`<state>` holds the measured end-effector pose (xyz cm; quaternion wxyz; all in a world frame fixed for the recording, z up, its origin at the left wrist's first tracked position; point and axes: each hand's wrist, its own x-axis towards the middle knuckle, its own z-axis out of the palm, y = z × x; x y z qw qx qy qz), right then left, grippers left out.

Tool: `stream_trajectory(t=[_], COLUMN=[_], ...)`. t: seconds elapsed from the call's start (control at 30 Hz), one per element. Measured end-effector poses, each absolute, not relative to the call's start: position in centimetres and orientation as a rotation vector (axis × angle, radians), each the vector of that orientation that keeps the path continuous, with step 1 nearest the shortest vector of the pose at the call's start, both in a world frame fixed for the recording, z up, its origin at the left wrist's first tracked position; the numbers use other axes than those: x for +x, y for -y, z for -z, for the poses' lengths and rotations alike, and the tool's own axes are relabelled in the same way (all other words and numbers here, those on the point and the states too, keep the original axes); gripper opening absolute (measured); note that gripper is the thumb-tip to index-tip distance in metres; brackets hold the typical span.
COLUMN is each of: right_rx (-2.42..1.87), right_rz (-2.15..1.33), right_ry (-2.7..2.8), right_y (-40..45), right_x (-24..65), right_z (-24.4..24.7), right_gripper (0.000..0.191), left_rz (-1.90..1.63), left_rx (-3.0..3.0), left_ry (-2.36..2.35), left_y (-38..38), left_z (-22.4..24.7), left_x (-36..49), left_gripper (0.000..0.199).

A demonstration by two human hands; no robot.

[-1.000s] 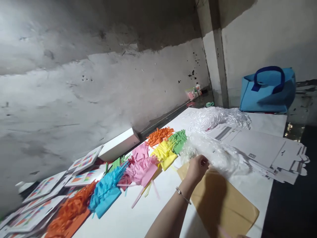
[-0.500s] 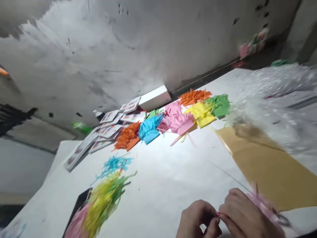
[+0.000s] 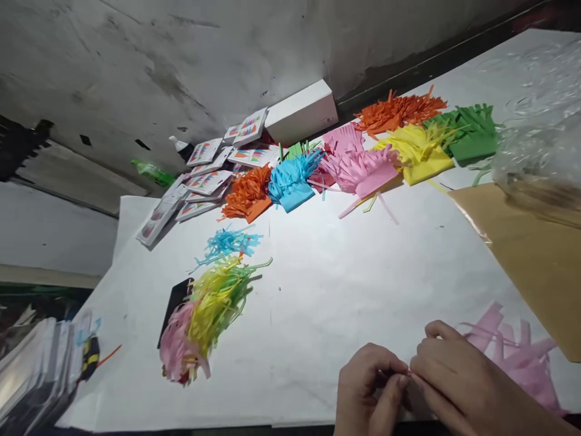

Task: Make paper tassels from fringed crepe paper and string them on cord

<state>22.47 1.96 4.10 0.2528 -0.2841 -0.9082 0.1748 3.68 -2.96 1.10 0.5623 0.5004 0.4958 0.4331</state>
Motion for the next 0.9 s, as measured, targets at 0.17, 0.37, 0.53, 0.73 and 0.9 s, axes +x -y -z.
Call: stream_trajectory(t=[0.17, 0.37, 0.53, 0.73, 0.9], right_rx=[-0.739, -0.814, -0.837, -0.875, -0.904], right_rz=[-0.625, -0.801, -0.818, -0.828, -1.007], right_ry=[2.516, 2.497, 2.456, 2.448, 2.398], right_y=[-2.0, -1.6, -1.4, -1.4, -1.3], right_x=[23.4, 24.5, 24.9, 25.3, 25.5], right_z=[-4.3, -3.8, -3.8, -3.5, -3.2], right_gripper=[0.032, 0.028, 0.029, 0.029, 0.023], left_rz=[-0.970, -0.867, -0.823, -0.814, -0.824], left_rx=[1.332, 1.237, 1.323, 1.150, 1.040], left_ry=[-1.159, -1.138, -1.174, -1.142, -1.117], left_y=[2.4, 2.4, 2.8, 3.1, 2.8], left_z=[-1.3, -1.4, -0.5, 0.0, -0.4], left_x=[3.6, 4.3, 4.6, 5.1, 5.3], left_gripper=[0.021, 0.029, 0.032, 0.032, 0.036])
